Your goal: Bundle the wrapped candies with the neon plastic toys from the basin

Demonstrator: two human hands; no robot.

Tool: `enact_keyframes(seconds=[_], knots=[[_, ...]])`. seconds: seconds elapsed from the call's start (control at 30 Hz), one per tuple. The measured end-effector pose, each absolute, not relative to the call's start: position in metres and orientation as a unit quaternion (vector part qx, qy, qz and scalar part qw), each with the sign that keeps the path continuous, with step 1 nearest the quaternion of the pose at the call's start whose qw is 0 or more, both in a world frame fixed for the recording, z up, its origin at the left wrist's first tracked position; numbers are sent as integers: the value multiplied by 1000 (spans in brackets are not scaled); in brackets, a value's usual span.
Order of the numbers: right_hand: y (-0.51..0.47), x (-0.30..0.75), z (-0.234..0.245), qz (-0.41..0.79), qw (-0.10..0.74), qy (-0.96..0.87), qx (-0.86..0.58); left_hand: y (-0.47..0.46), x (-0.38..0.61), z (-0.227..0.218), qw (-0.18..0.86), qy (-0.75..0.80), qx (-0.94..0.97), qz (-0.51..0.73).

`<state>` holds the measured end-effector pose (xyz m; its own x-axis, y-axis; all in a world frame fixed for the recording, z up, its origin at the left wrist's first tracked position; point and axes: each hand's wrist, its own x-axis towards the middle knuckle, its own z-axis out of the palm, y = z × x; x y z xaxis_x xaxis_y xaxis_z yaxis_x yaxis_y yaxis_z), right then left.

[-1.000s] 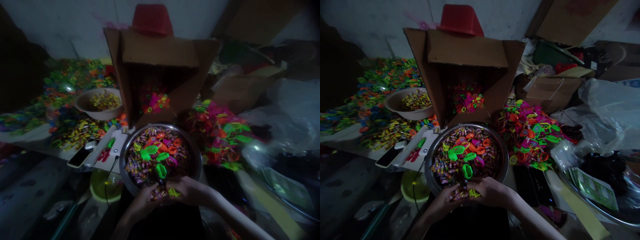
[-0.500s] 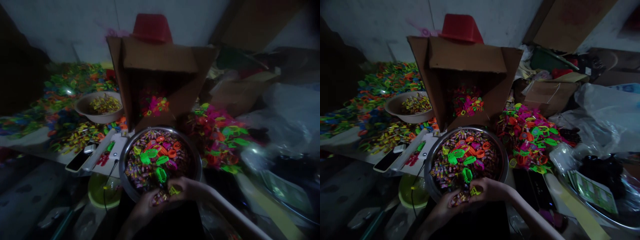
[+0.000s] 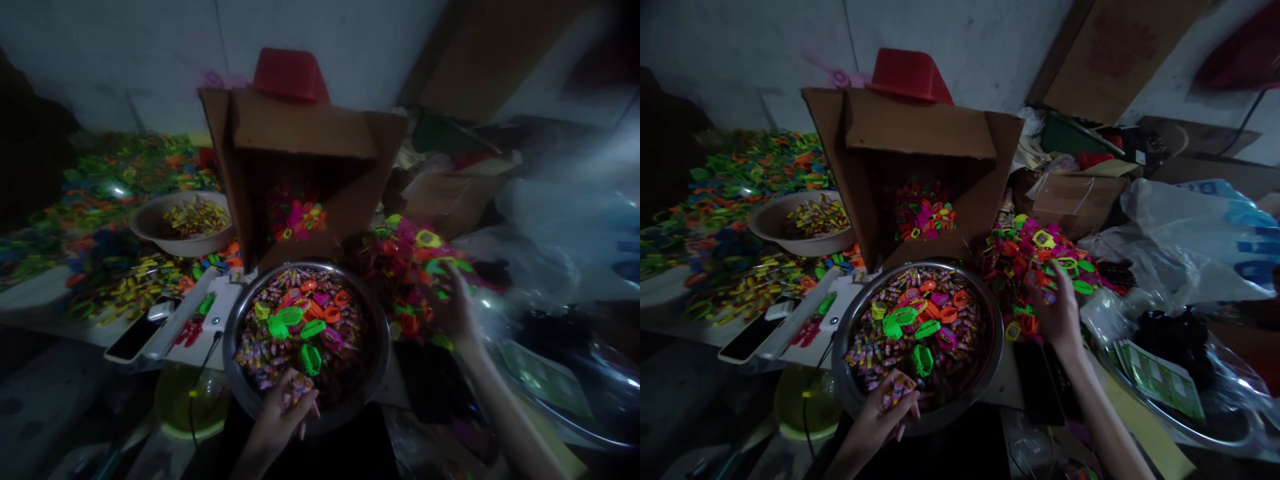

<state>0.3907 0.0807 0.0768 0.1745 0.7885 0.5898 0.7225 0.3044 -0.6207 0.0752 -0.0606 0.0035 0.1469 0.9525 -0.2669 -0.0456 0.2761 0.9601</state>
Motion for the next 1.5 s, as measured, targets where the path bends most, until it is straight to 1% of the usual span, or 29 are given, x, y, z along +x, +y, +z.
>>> enact_keyframes(seconds=[0.03,0.07,0.1,0.13,0.2,0.27,0.43,0.5,0.6,0.7,0.87,0.97,1.07,1.27,1.5], knots=[[79,382,66,42,453,-688,-566,-60,75,3,603,521,447,408],[76,371,56,61,387,-754,-527,-59,75,4,587,532,452,411],[73,358,46,83,339,-795,-496,-59,74,5,567,543,459,415],[71,344,37,91,312,-817,-477,-58,73,6,549,550,469,420],[65,317,24,102,271,-845,-450,-58,72,9,533,550,487,419],[61,298,18,108,243,-863,-429,-59,72,9,543,542,493,409],[52,285,19,121,130,-915,-363,-61,72,5,546,544,502,392],[49,284,21,119,107,-920,-358,-61,72,5,535,547,510,393],[48,276,23,119,136,-904,-388,-60,73,7,529,549,514,393],[50,266,20,126,158,-888,-413,-61,74,7,547,547,505,382],[48,269,5,151,171,-890,-396,-62,74,10,551,554,499,375],[40,279,3,237,196,-871,-385,-61,75,13,559,561,492,361],[32,286,10,314,217,-839,-388,-61,76,14,561,561,493,357],[21,277,26,363,245,-809,-392,-60,73,18,518,562,518,383],[9,264,22,420,244,-786,-383,-62,73,18,521,563,512,386]])
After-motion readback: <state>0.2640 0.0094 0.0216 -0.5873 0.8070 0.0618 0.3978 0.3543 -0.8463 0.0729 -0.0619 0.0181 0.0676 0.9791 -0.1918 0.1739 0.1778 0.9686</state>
